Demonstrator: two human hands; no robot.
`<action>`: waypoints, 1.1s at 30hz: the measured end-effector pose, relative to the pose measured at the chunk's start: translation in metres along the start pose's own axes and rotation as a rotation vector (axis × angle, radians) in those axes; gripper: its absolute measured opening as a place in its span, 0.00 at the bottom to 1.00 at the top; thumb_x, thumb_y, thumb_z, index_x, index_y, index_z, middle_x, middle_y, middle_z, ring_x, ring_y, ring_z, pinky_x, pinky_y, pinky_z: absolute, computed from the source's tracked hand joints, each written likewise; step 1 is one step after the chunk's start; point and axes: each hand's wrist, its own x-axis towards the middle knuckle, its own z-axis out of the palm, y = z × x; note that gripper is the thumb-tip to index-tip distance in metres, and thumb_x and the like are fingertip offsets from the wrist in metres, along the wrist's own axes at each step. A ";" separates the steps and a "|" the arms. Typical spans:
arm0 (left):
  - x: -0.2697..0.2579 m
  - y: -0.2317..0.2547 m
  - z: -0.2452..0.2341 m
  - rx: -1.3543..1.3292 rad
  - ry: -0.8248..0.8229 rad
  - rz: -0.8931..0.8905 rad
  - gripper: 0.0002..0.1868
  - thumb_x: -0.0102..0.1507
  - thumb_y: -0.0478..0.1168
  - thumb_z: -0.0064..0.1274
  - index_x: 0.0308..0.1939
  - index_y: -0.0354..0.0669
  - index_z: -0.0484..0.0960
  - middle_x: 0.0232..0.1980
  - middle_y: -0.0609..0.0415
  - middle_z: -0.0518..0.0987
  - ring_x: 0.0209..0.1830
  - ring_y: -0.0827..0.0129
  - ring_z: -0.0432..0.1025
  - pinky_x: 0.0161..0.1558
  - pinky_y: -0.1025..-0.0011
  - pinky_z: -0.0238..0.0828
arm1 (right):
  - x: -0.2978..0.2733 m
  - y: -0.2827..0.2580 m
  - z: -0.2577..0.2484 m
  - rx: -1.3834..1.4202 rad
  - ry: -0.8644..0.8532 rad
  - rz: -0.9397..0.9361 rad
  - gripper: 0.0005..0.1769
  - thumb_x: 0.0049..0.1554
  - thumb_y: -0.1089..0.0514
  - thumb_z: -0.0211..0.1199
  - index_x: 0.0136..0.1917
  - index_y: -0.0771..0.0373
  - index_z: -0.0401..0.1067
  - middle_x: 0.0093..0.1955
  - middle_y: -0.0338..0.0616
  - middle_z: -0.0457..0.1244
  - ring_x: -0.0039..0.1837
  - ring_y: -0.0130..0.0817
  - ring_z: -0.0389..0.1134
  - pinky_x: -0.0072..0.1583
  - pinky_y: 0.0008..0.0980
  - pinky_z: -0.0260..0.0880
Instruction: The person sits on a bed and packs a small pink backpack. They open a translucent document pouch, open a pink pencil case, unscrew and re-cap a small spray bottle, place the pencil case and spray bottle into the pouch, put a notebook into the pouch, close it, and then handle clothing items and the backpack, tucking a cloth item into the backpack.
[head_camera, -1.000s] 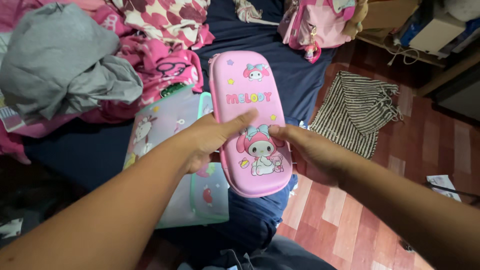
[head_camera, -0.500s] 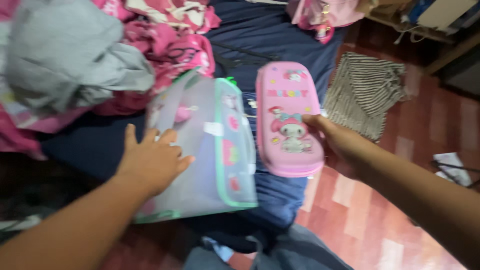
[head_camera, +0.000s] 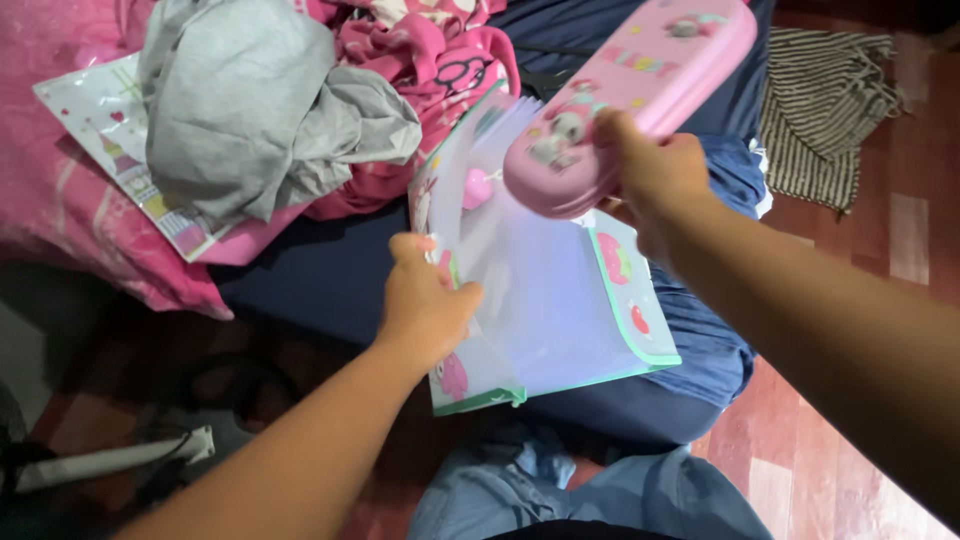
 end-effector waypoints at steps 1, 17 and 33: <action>0.001 -0.001 -0.002 -0.124 -0.076 -0.151 0.36 0.54 0.34 0.59 0.61 0.42 0.56 0.48 0.43 0.76 0.36 0.48 0.80 0.31 0.59 0.79 | -0.002 0.001 0.008 -0.073 0.060 -0.008 0.26 0.45 0.45 0.72 0.50 0.63 0.69 0.44 0.42 0.69 0.41 0.32 0.75 0.42 0.34 0.80; 0.006 0.003 -0.036 -0.088 -0.109 -0.220 0.38 0.51 0.34 0.65 0.59 0.42 0.59 0.40 0.50 0.77 0.30 0.61 0.78 0.27 0.65 0.80 | -0.086 0.083 0.070 -0.764 -0.278 0.190 0.45 0.46 0.39 0.72 0.60 0.76 0.61 0.47 0.61 0.69 0.40 0.44 0.74 0.38 0.43 0.73; 0.019 -0.018 0.001 -0.011 0.081 -0.016 0.33 0.46 0.35 0.67 0.53 0.44 0.70 0.50 0.42 0.81 0.49 0.52 0.79 0.49 0.62 0.76 | -0.048 0.207 0.090 -0.878 -0.705 0.170 0.28 0.60 0.45 0.62 0.63 0.70 0.69 0.55 0.60 0.70 0.47 0.38 0.71 0.51 0.40 0.75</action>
